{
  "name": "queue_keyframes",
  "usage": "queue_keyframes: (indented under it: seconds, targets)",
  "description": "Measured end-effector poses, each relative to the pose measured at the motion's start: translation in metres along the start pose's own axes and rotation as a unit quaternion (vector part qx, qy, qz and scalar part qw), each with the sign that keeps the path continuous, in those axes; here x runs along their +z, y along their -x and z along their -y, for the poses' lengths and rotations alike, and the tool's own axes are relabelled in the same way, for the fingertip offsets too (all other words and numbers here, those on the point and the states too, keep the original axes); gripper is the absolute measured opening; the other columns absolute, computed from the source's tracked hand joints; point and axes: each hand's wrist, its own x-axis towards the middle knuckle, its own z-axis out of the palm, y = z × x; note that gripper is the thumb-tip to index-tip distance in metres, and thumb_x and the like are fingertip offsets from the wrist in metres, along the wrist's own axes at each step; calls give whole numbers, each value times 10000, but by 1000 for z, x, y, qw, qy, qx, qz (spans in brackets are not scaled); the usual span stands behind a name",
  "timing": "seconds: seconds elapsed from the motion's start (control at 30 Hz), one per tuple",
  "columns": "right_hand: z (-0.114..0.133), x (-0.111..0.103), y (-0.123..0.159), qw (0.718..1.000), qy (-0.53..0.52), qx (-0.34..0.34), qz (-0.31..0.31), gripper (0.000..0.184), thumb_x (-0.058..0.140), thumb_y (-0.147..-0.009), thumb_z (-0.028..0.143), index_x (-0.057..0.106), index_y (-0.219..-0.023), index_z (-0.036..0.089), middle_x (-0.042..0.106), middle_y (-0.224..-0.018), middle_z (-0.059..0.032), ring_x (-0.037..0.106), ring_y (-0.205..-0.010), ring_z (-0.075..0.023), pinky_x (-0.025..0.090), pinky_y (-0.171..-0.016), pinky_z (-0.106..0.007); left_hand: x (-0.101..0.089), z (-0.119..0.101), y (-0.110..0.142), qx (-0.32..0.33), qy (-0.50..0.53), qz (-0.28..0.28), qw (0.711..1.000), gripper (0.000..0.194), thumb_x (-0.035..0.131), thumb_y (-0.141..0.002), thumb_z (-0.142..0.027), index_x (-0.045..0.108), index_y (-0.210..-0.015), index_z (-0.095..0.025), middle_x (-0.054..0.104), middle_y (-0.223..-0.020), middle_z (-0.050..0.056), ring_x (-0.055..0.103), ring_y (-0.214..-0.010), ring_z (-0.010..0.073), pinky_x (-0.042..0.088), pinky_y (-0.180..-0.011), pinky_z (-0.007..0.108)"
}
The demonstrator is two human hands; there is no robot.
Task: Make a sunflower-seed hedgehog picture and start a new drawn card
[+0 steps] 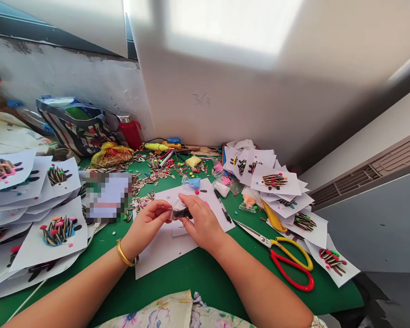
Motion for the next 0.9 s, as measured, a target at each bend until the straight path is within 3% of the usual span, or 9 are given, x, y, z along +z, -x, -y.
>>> queue_keyframes:
  seconds: [0.33,0.6,0.9]
  targets:
    - [-5,2,7,1000,-18,-14,14,692,539,-882,115,272,-1480,338,575,-1191,-83,561,-1081,-227,518,-928,-433,-1,9,2,48,-162,6,986,207,665,-793,-271,709,-992,-232,722,-956,31,664,-846,181,541,-813,338]
    - [-3,4,10,998,-30,-27,43,700,530,-886,106,254,-1490,327,597,-1197,-82,586,-1082,-221,541,-909,-433,-2,9,6,123,-253,-6,959,68,669,-808,-269,725,-807,-229,567,-792,15,565,-763,155,474,-733,302]
    - [2,1,8,997,-28,-60,48,670,512,-890,105,270,-1487,290,624,-1154,-90,602,-1018,-218,549,-869,-424,-4,5,8,167,-316,8,934,114,588,-889,-278,674,-863,-207,551,-842,20,538,-806,164,447,-741,305]
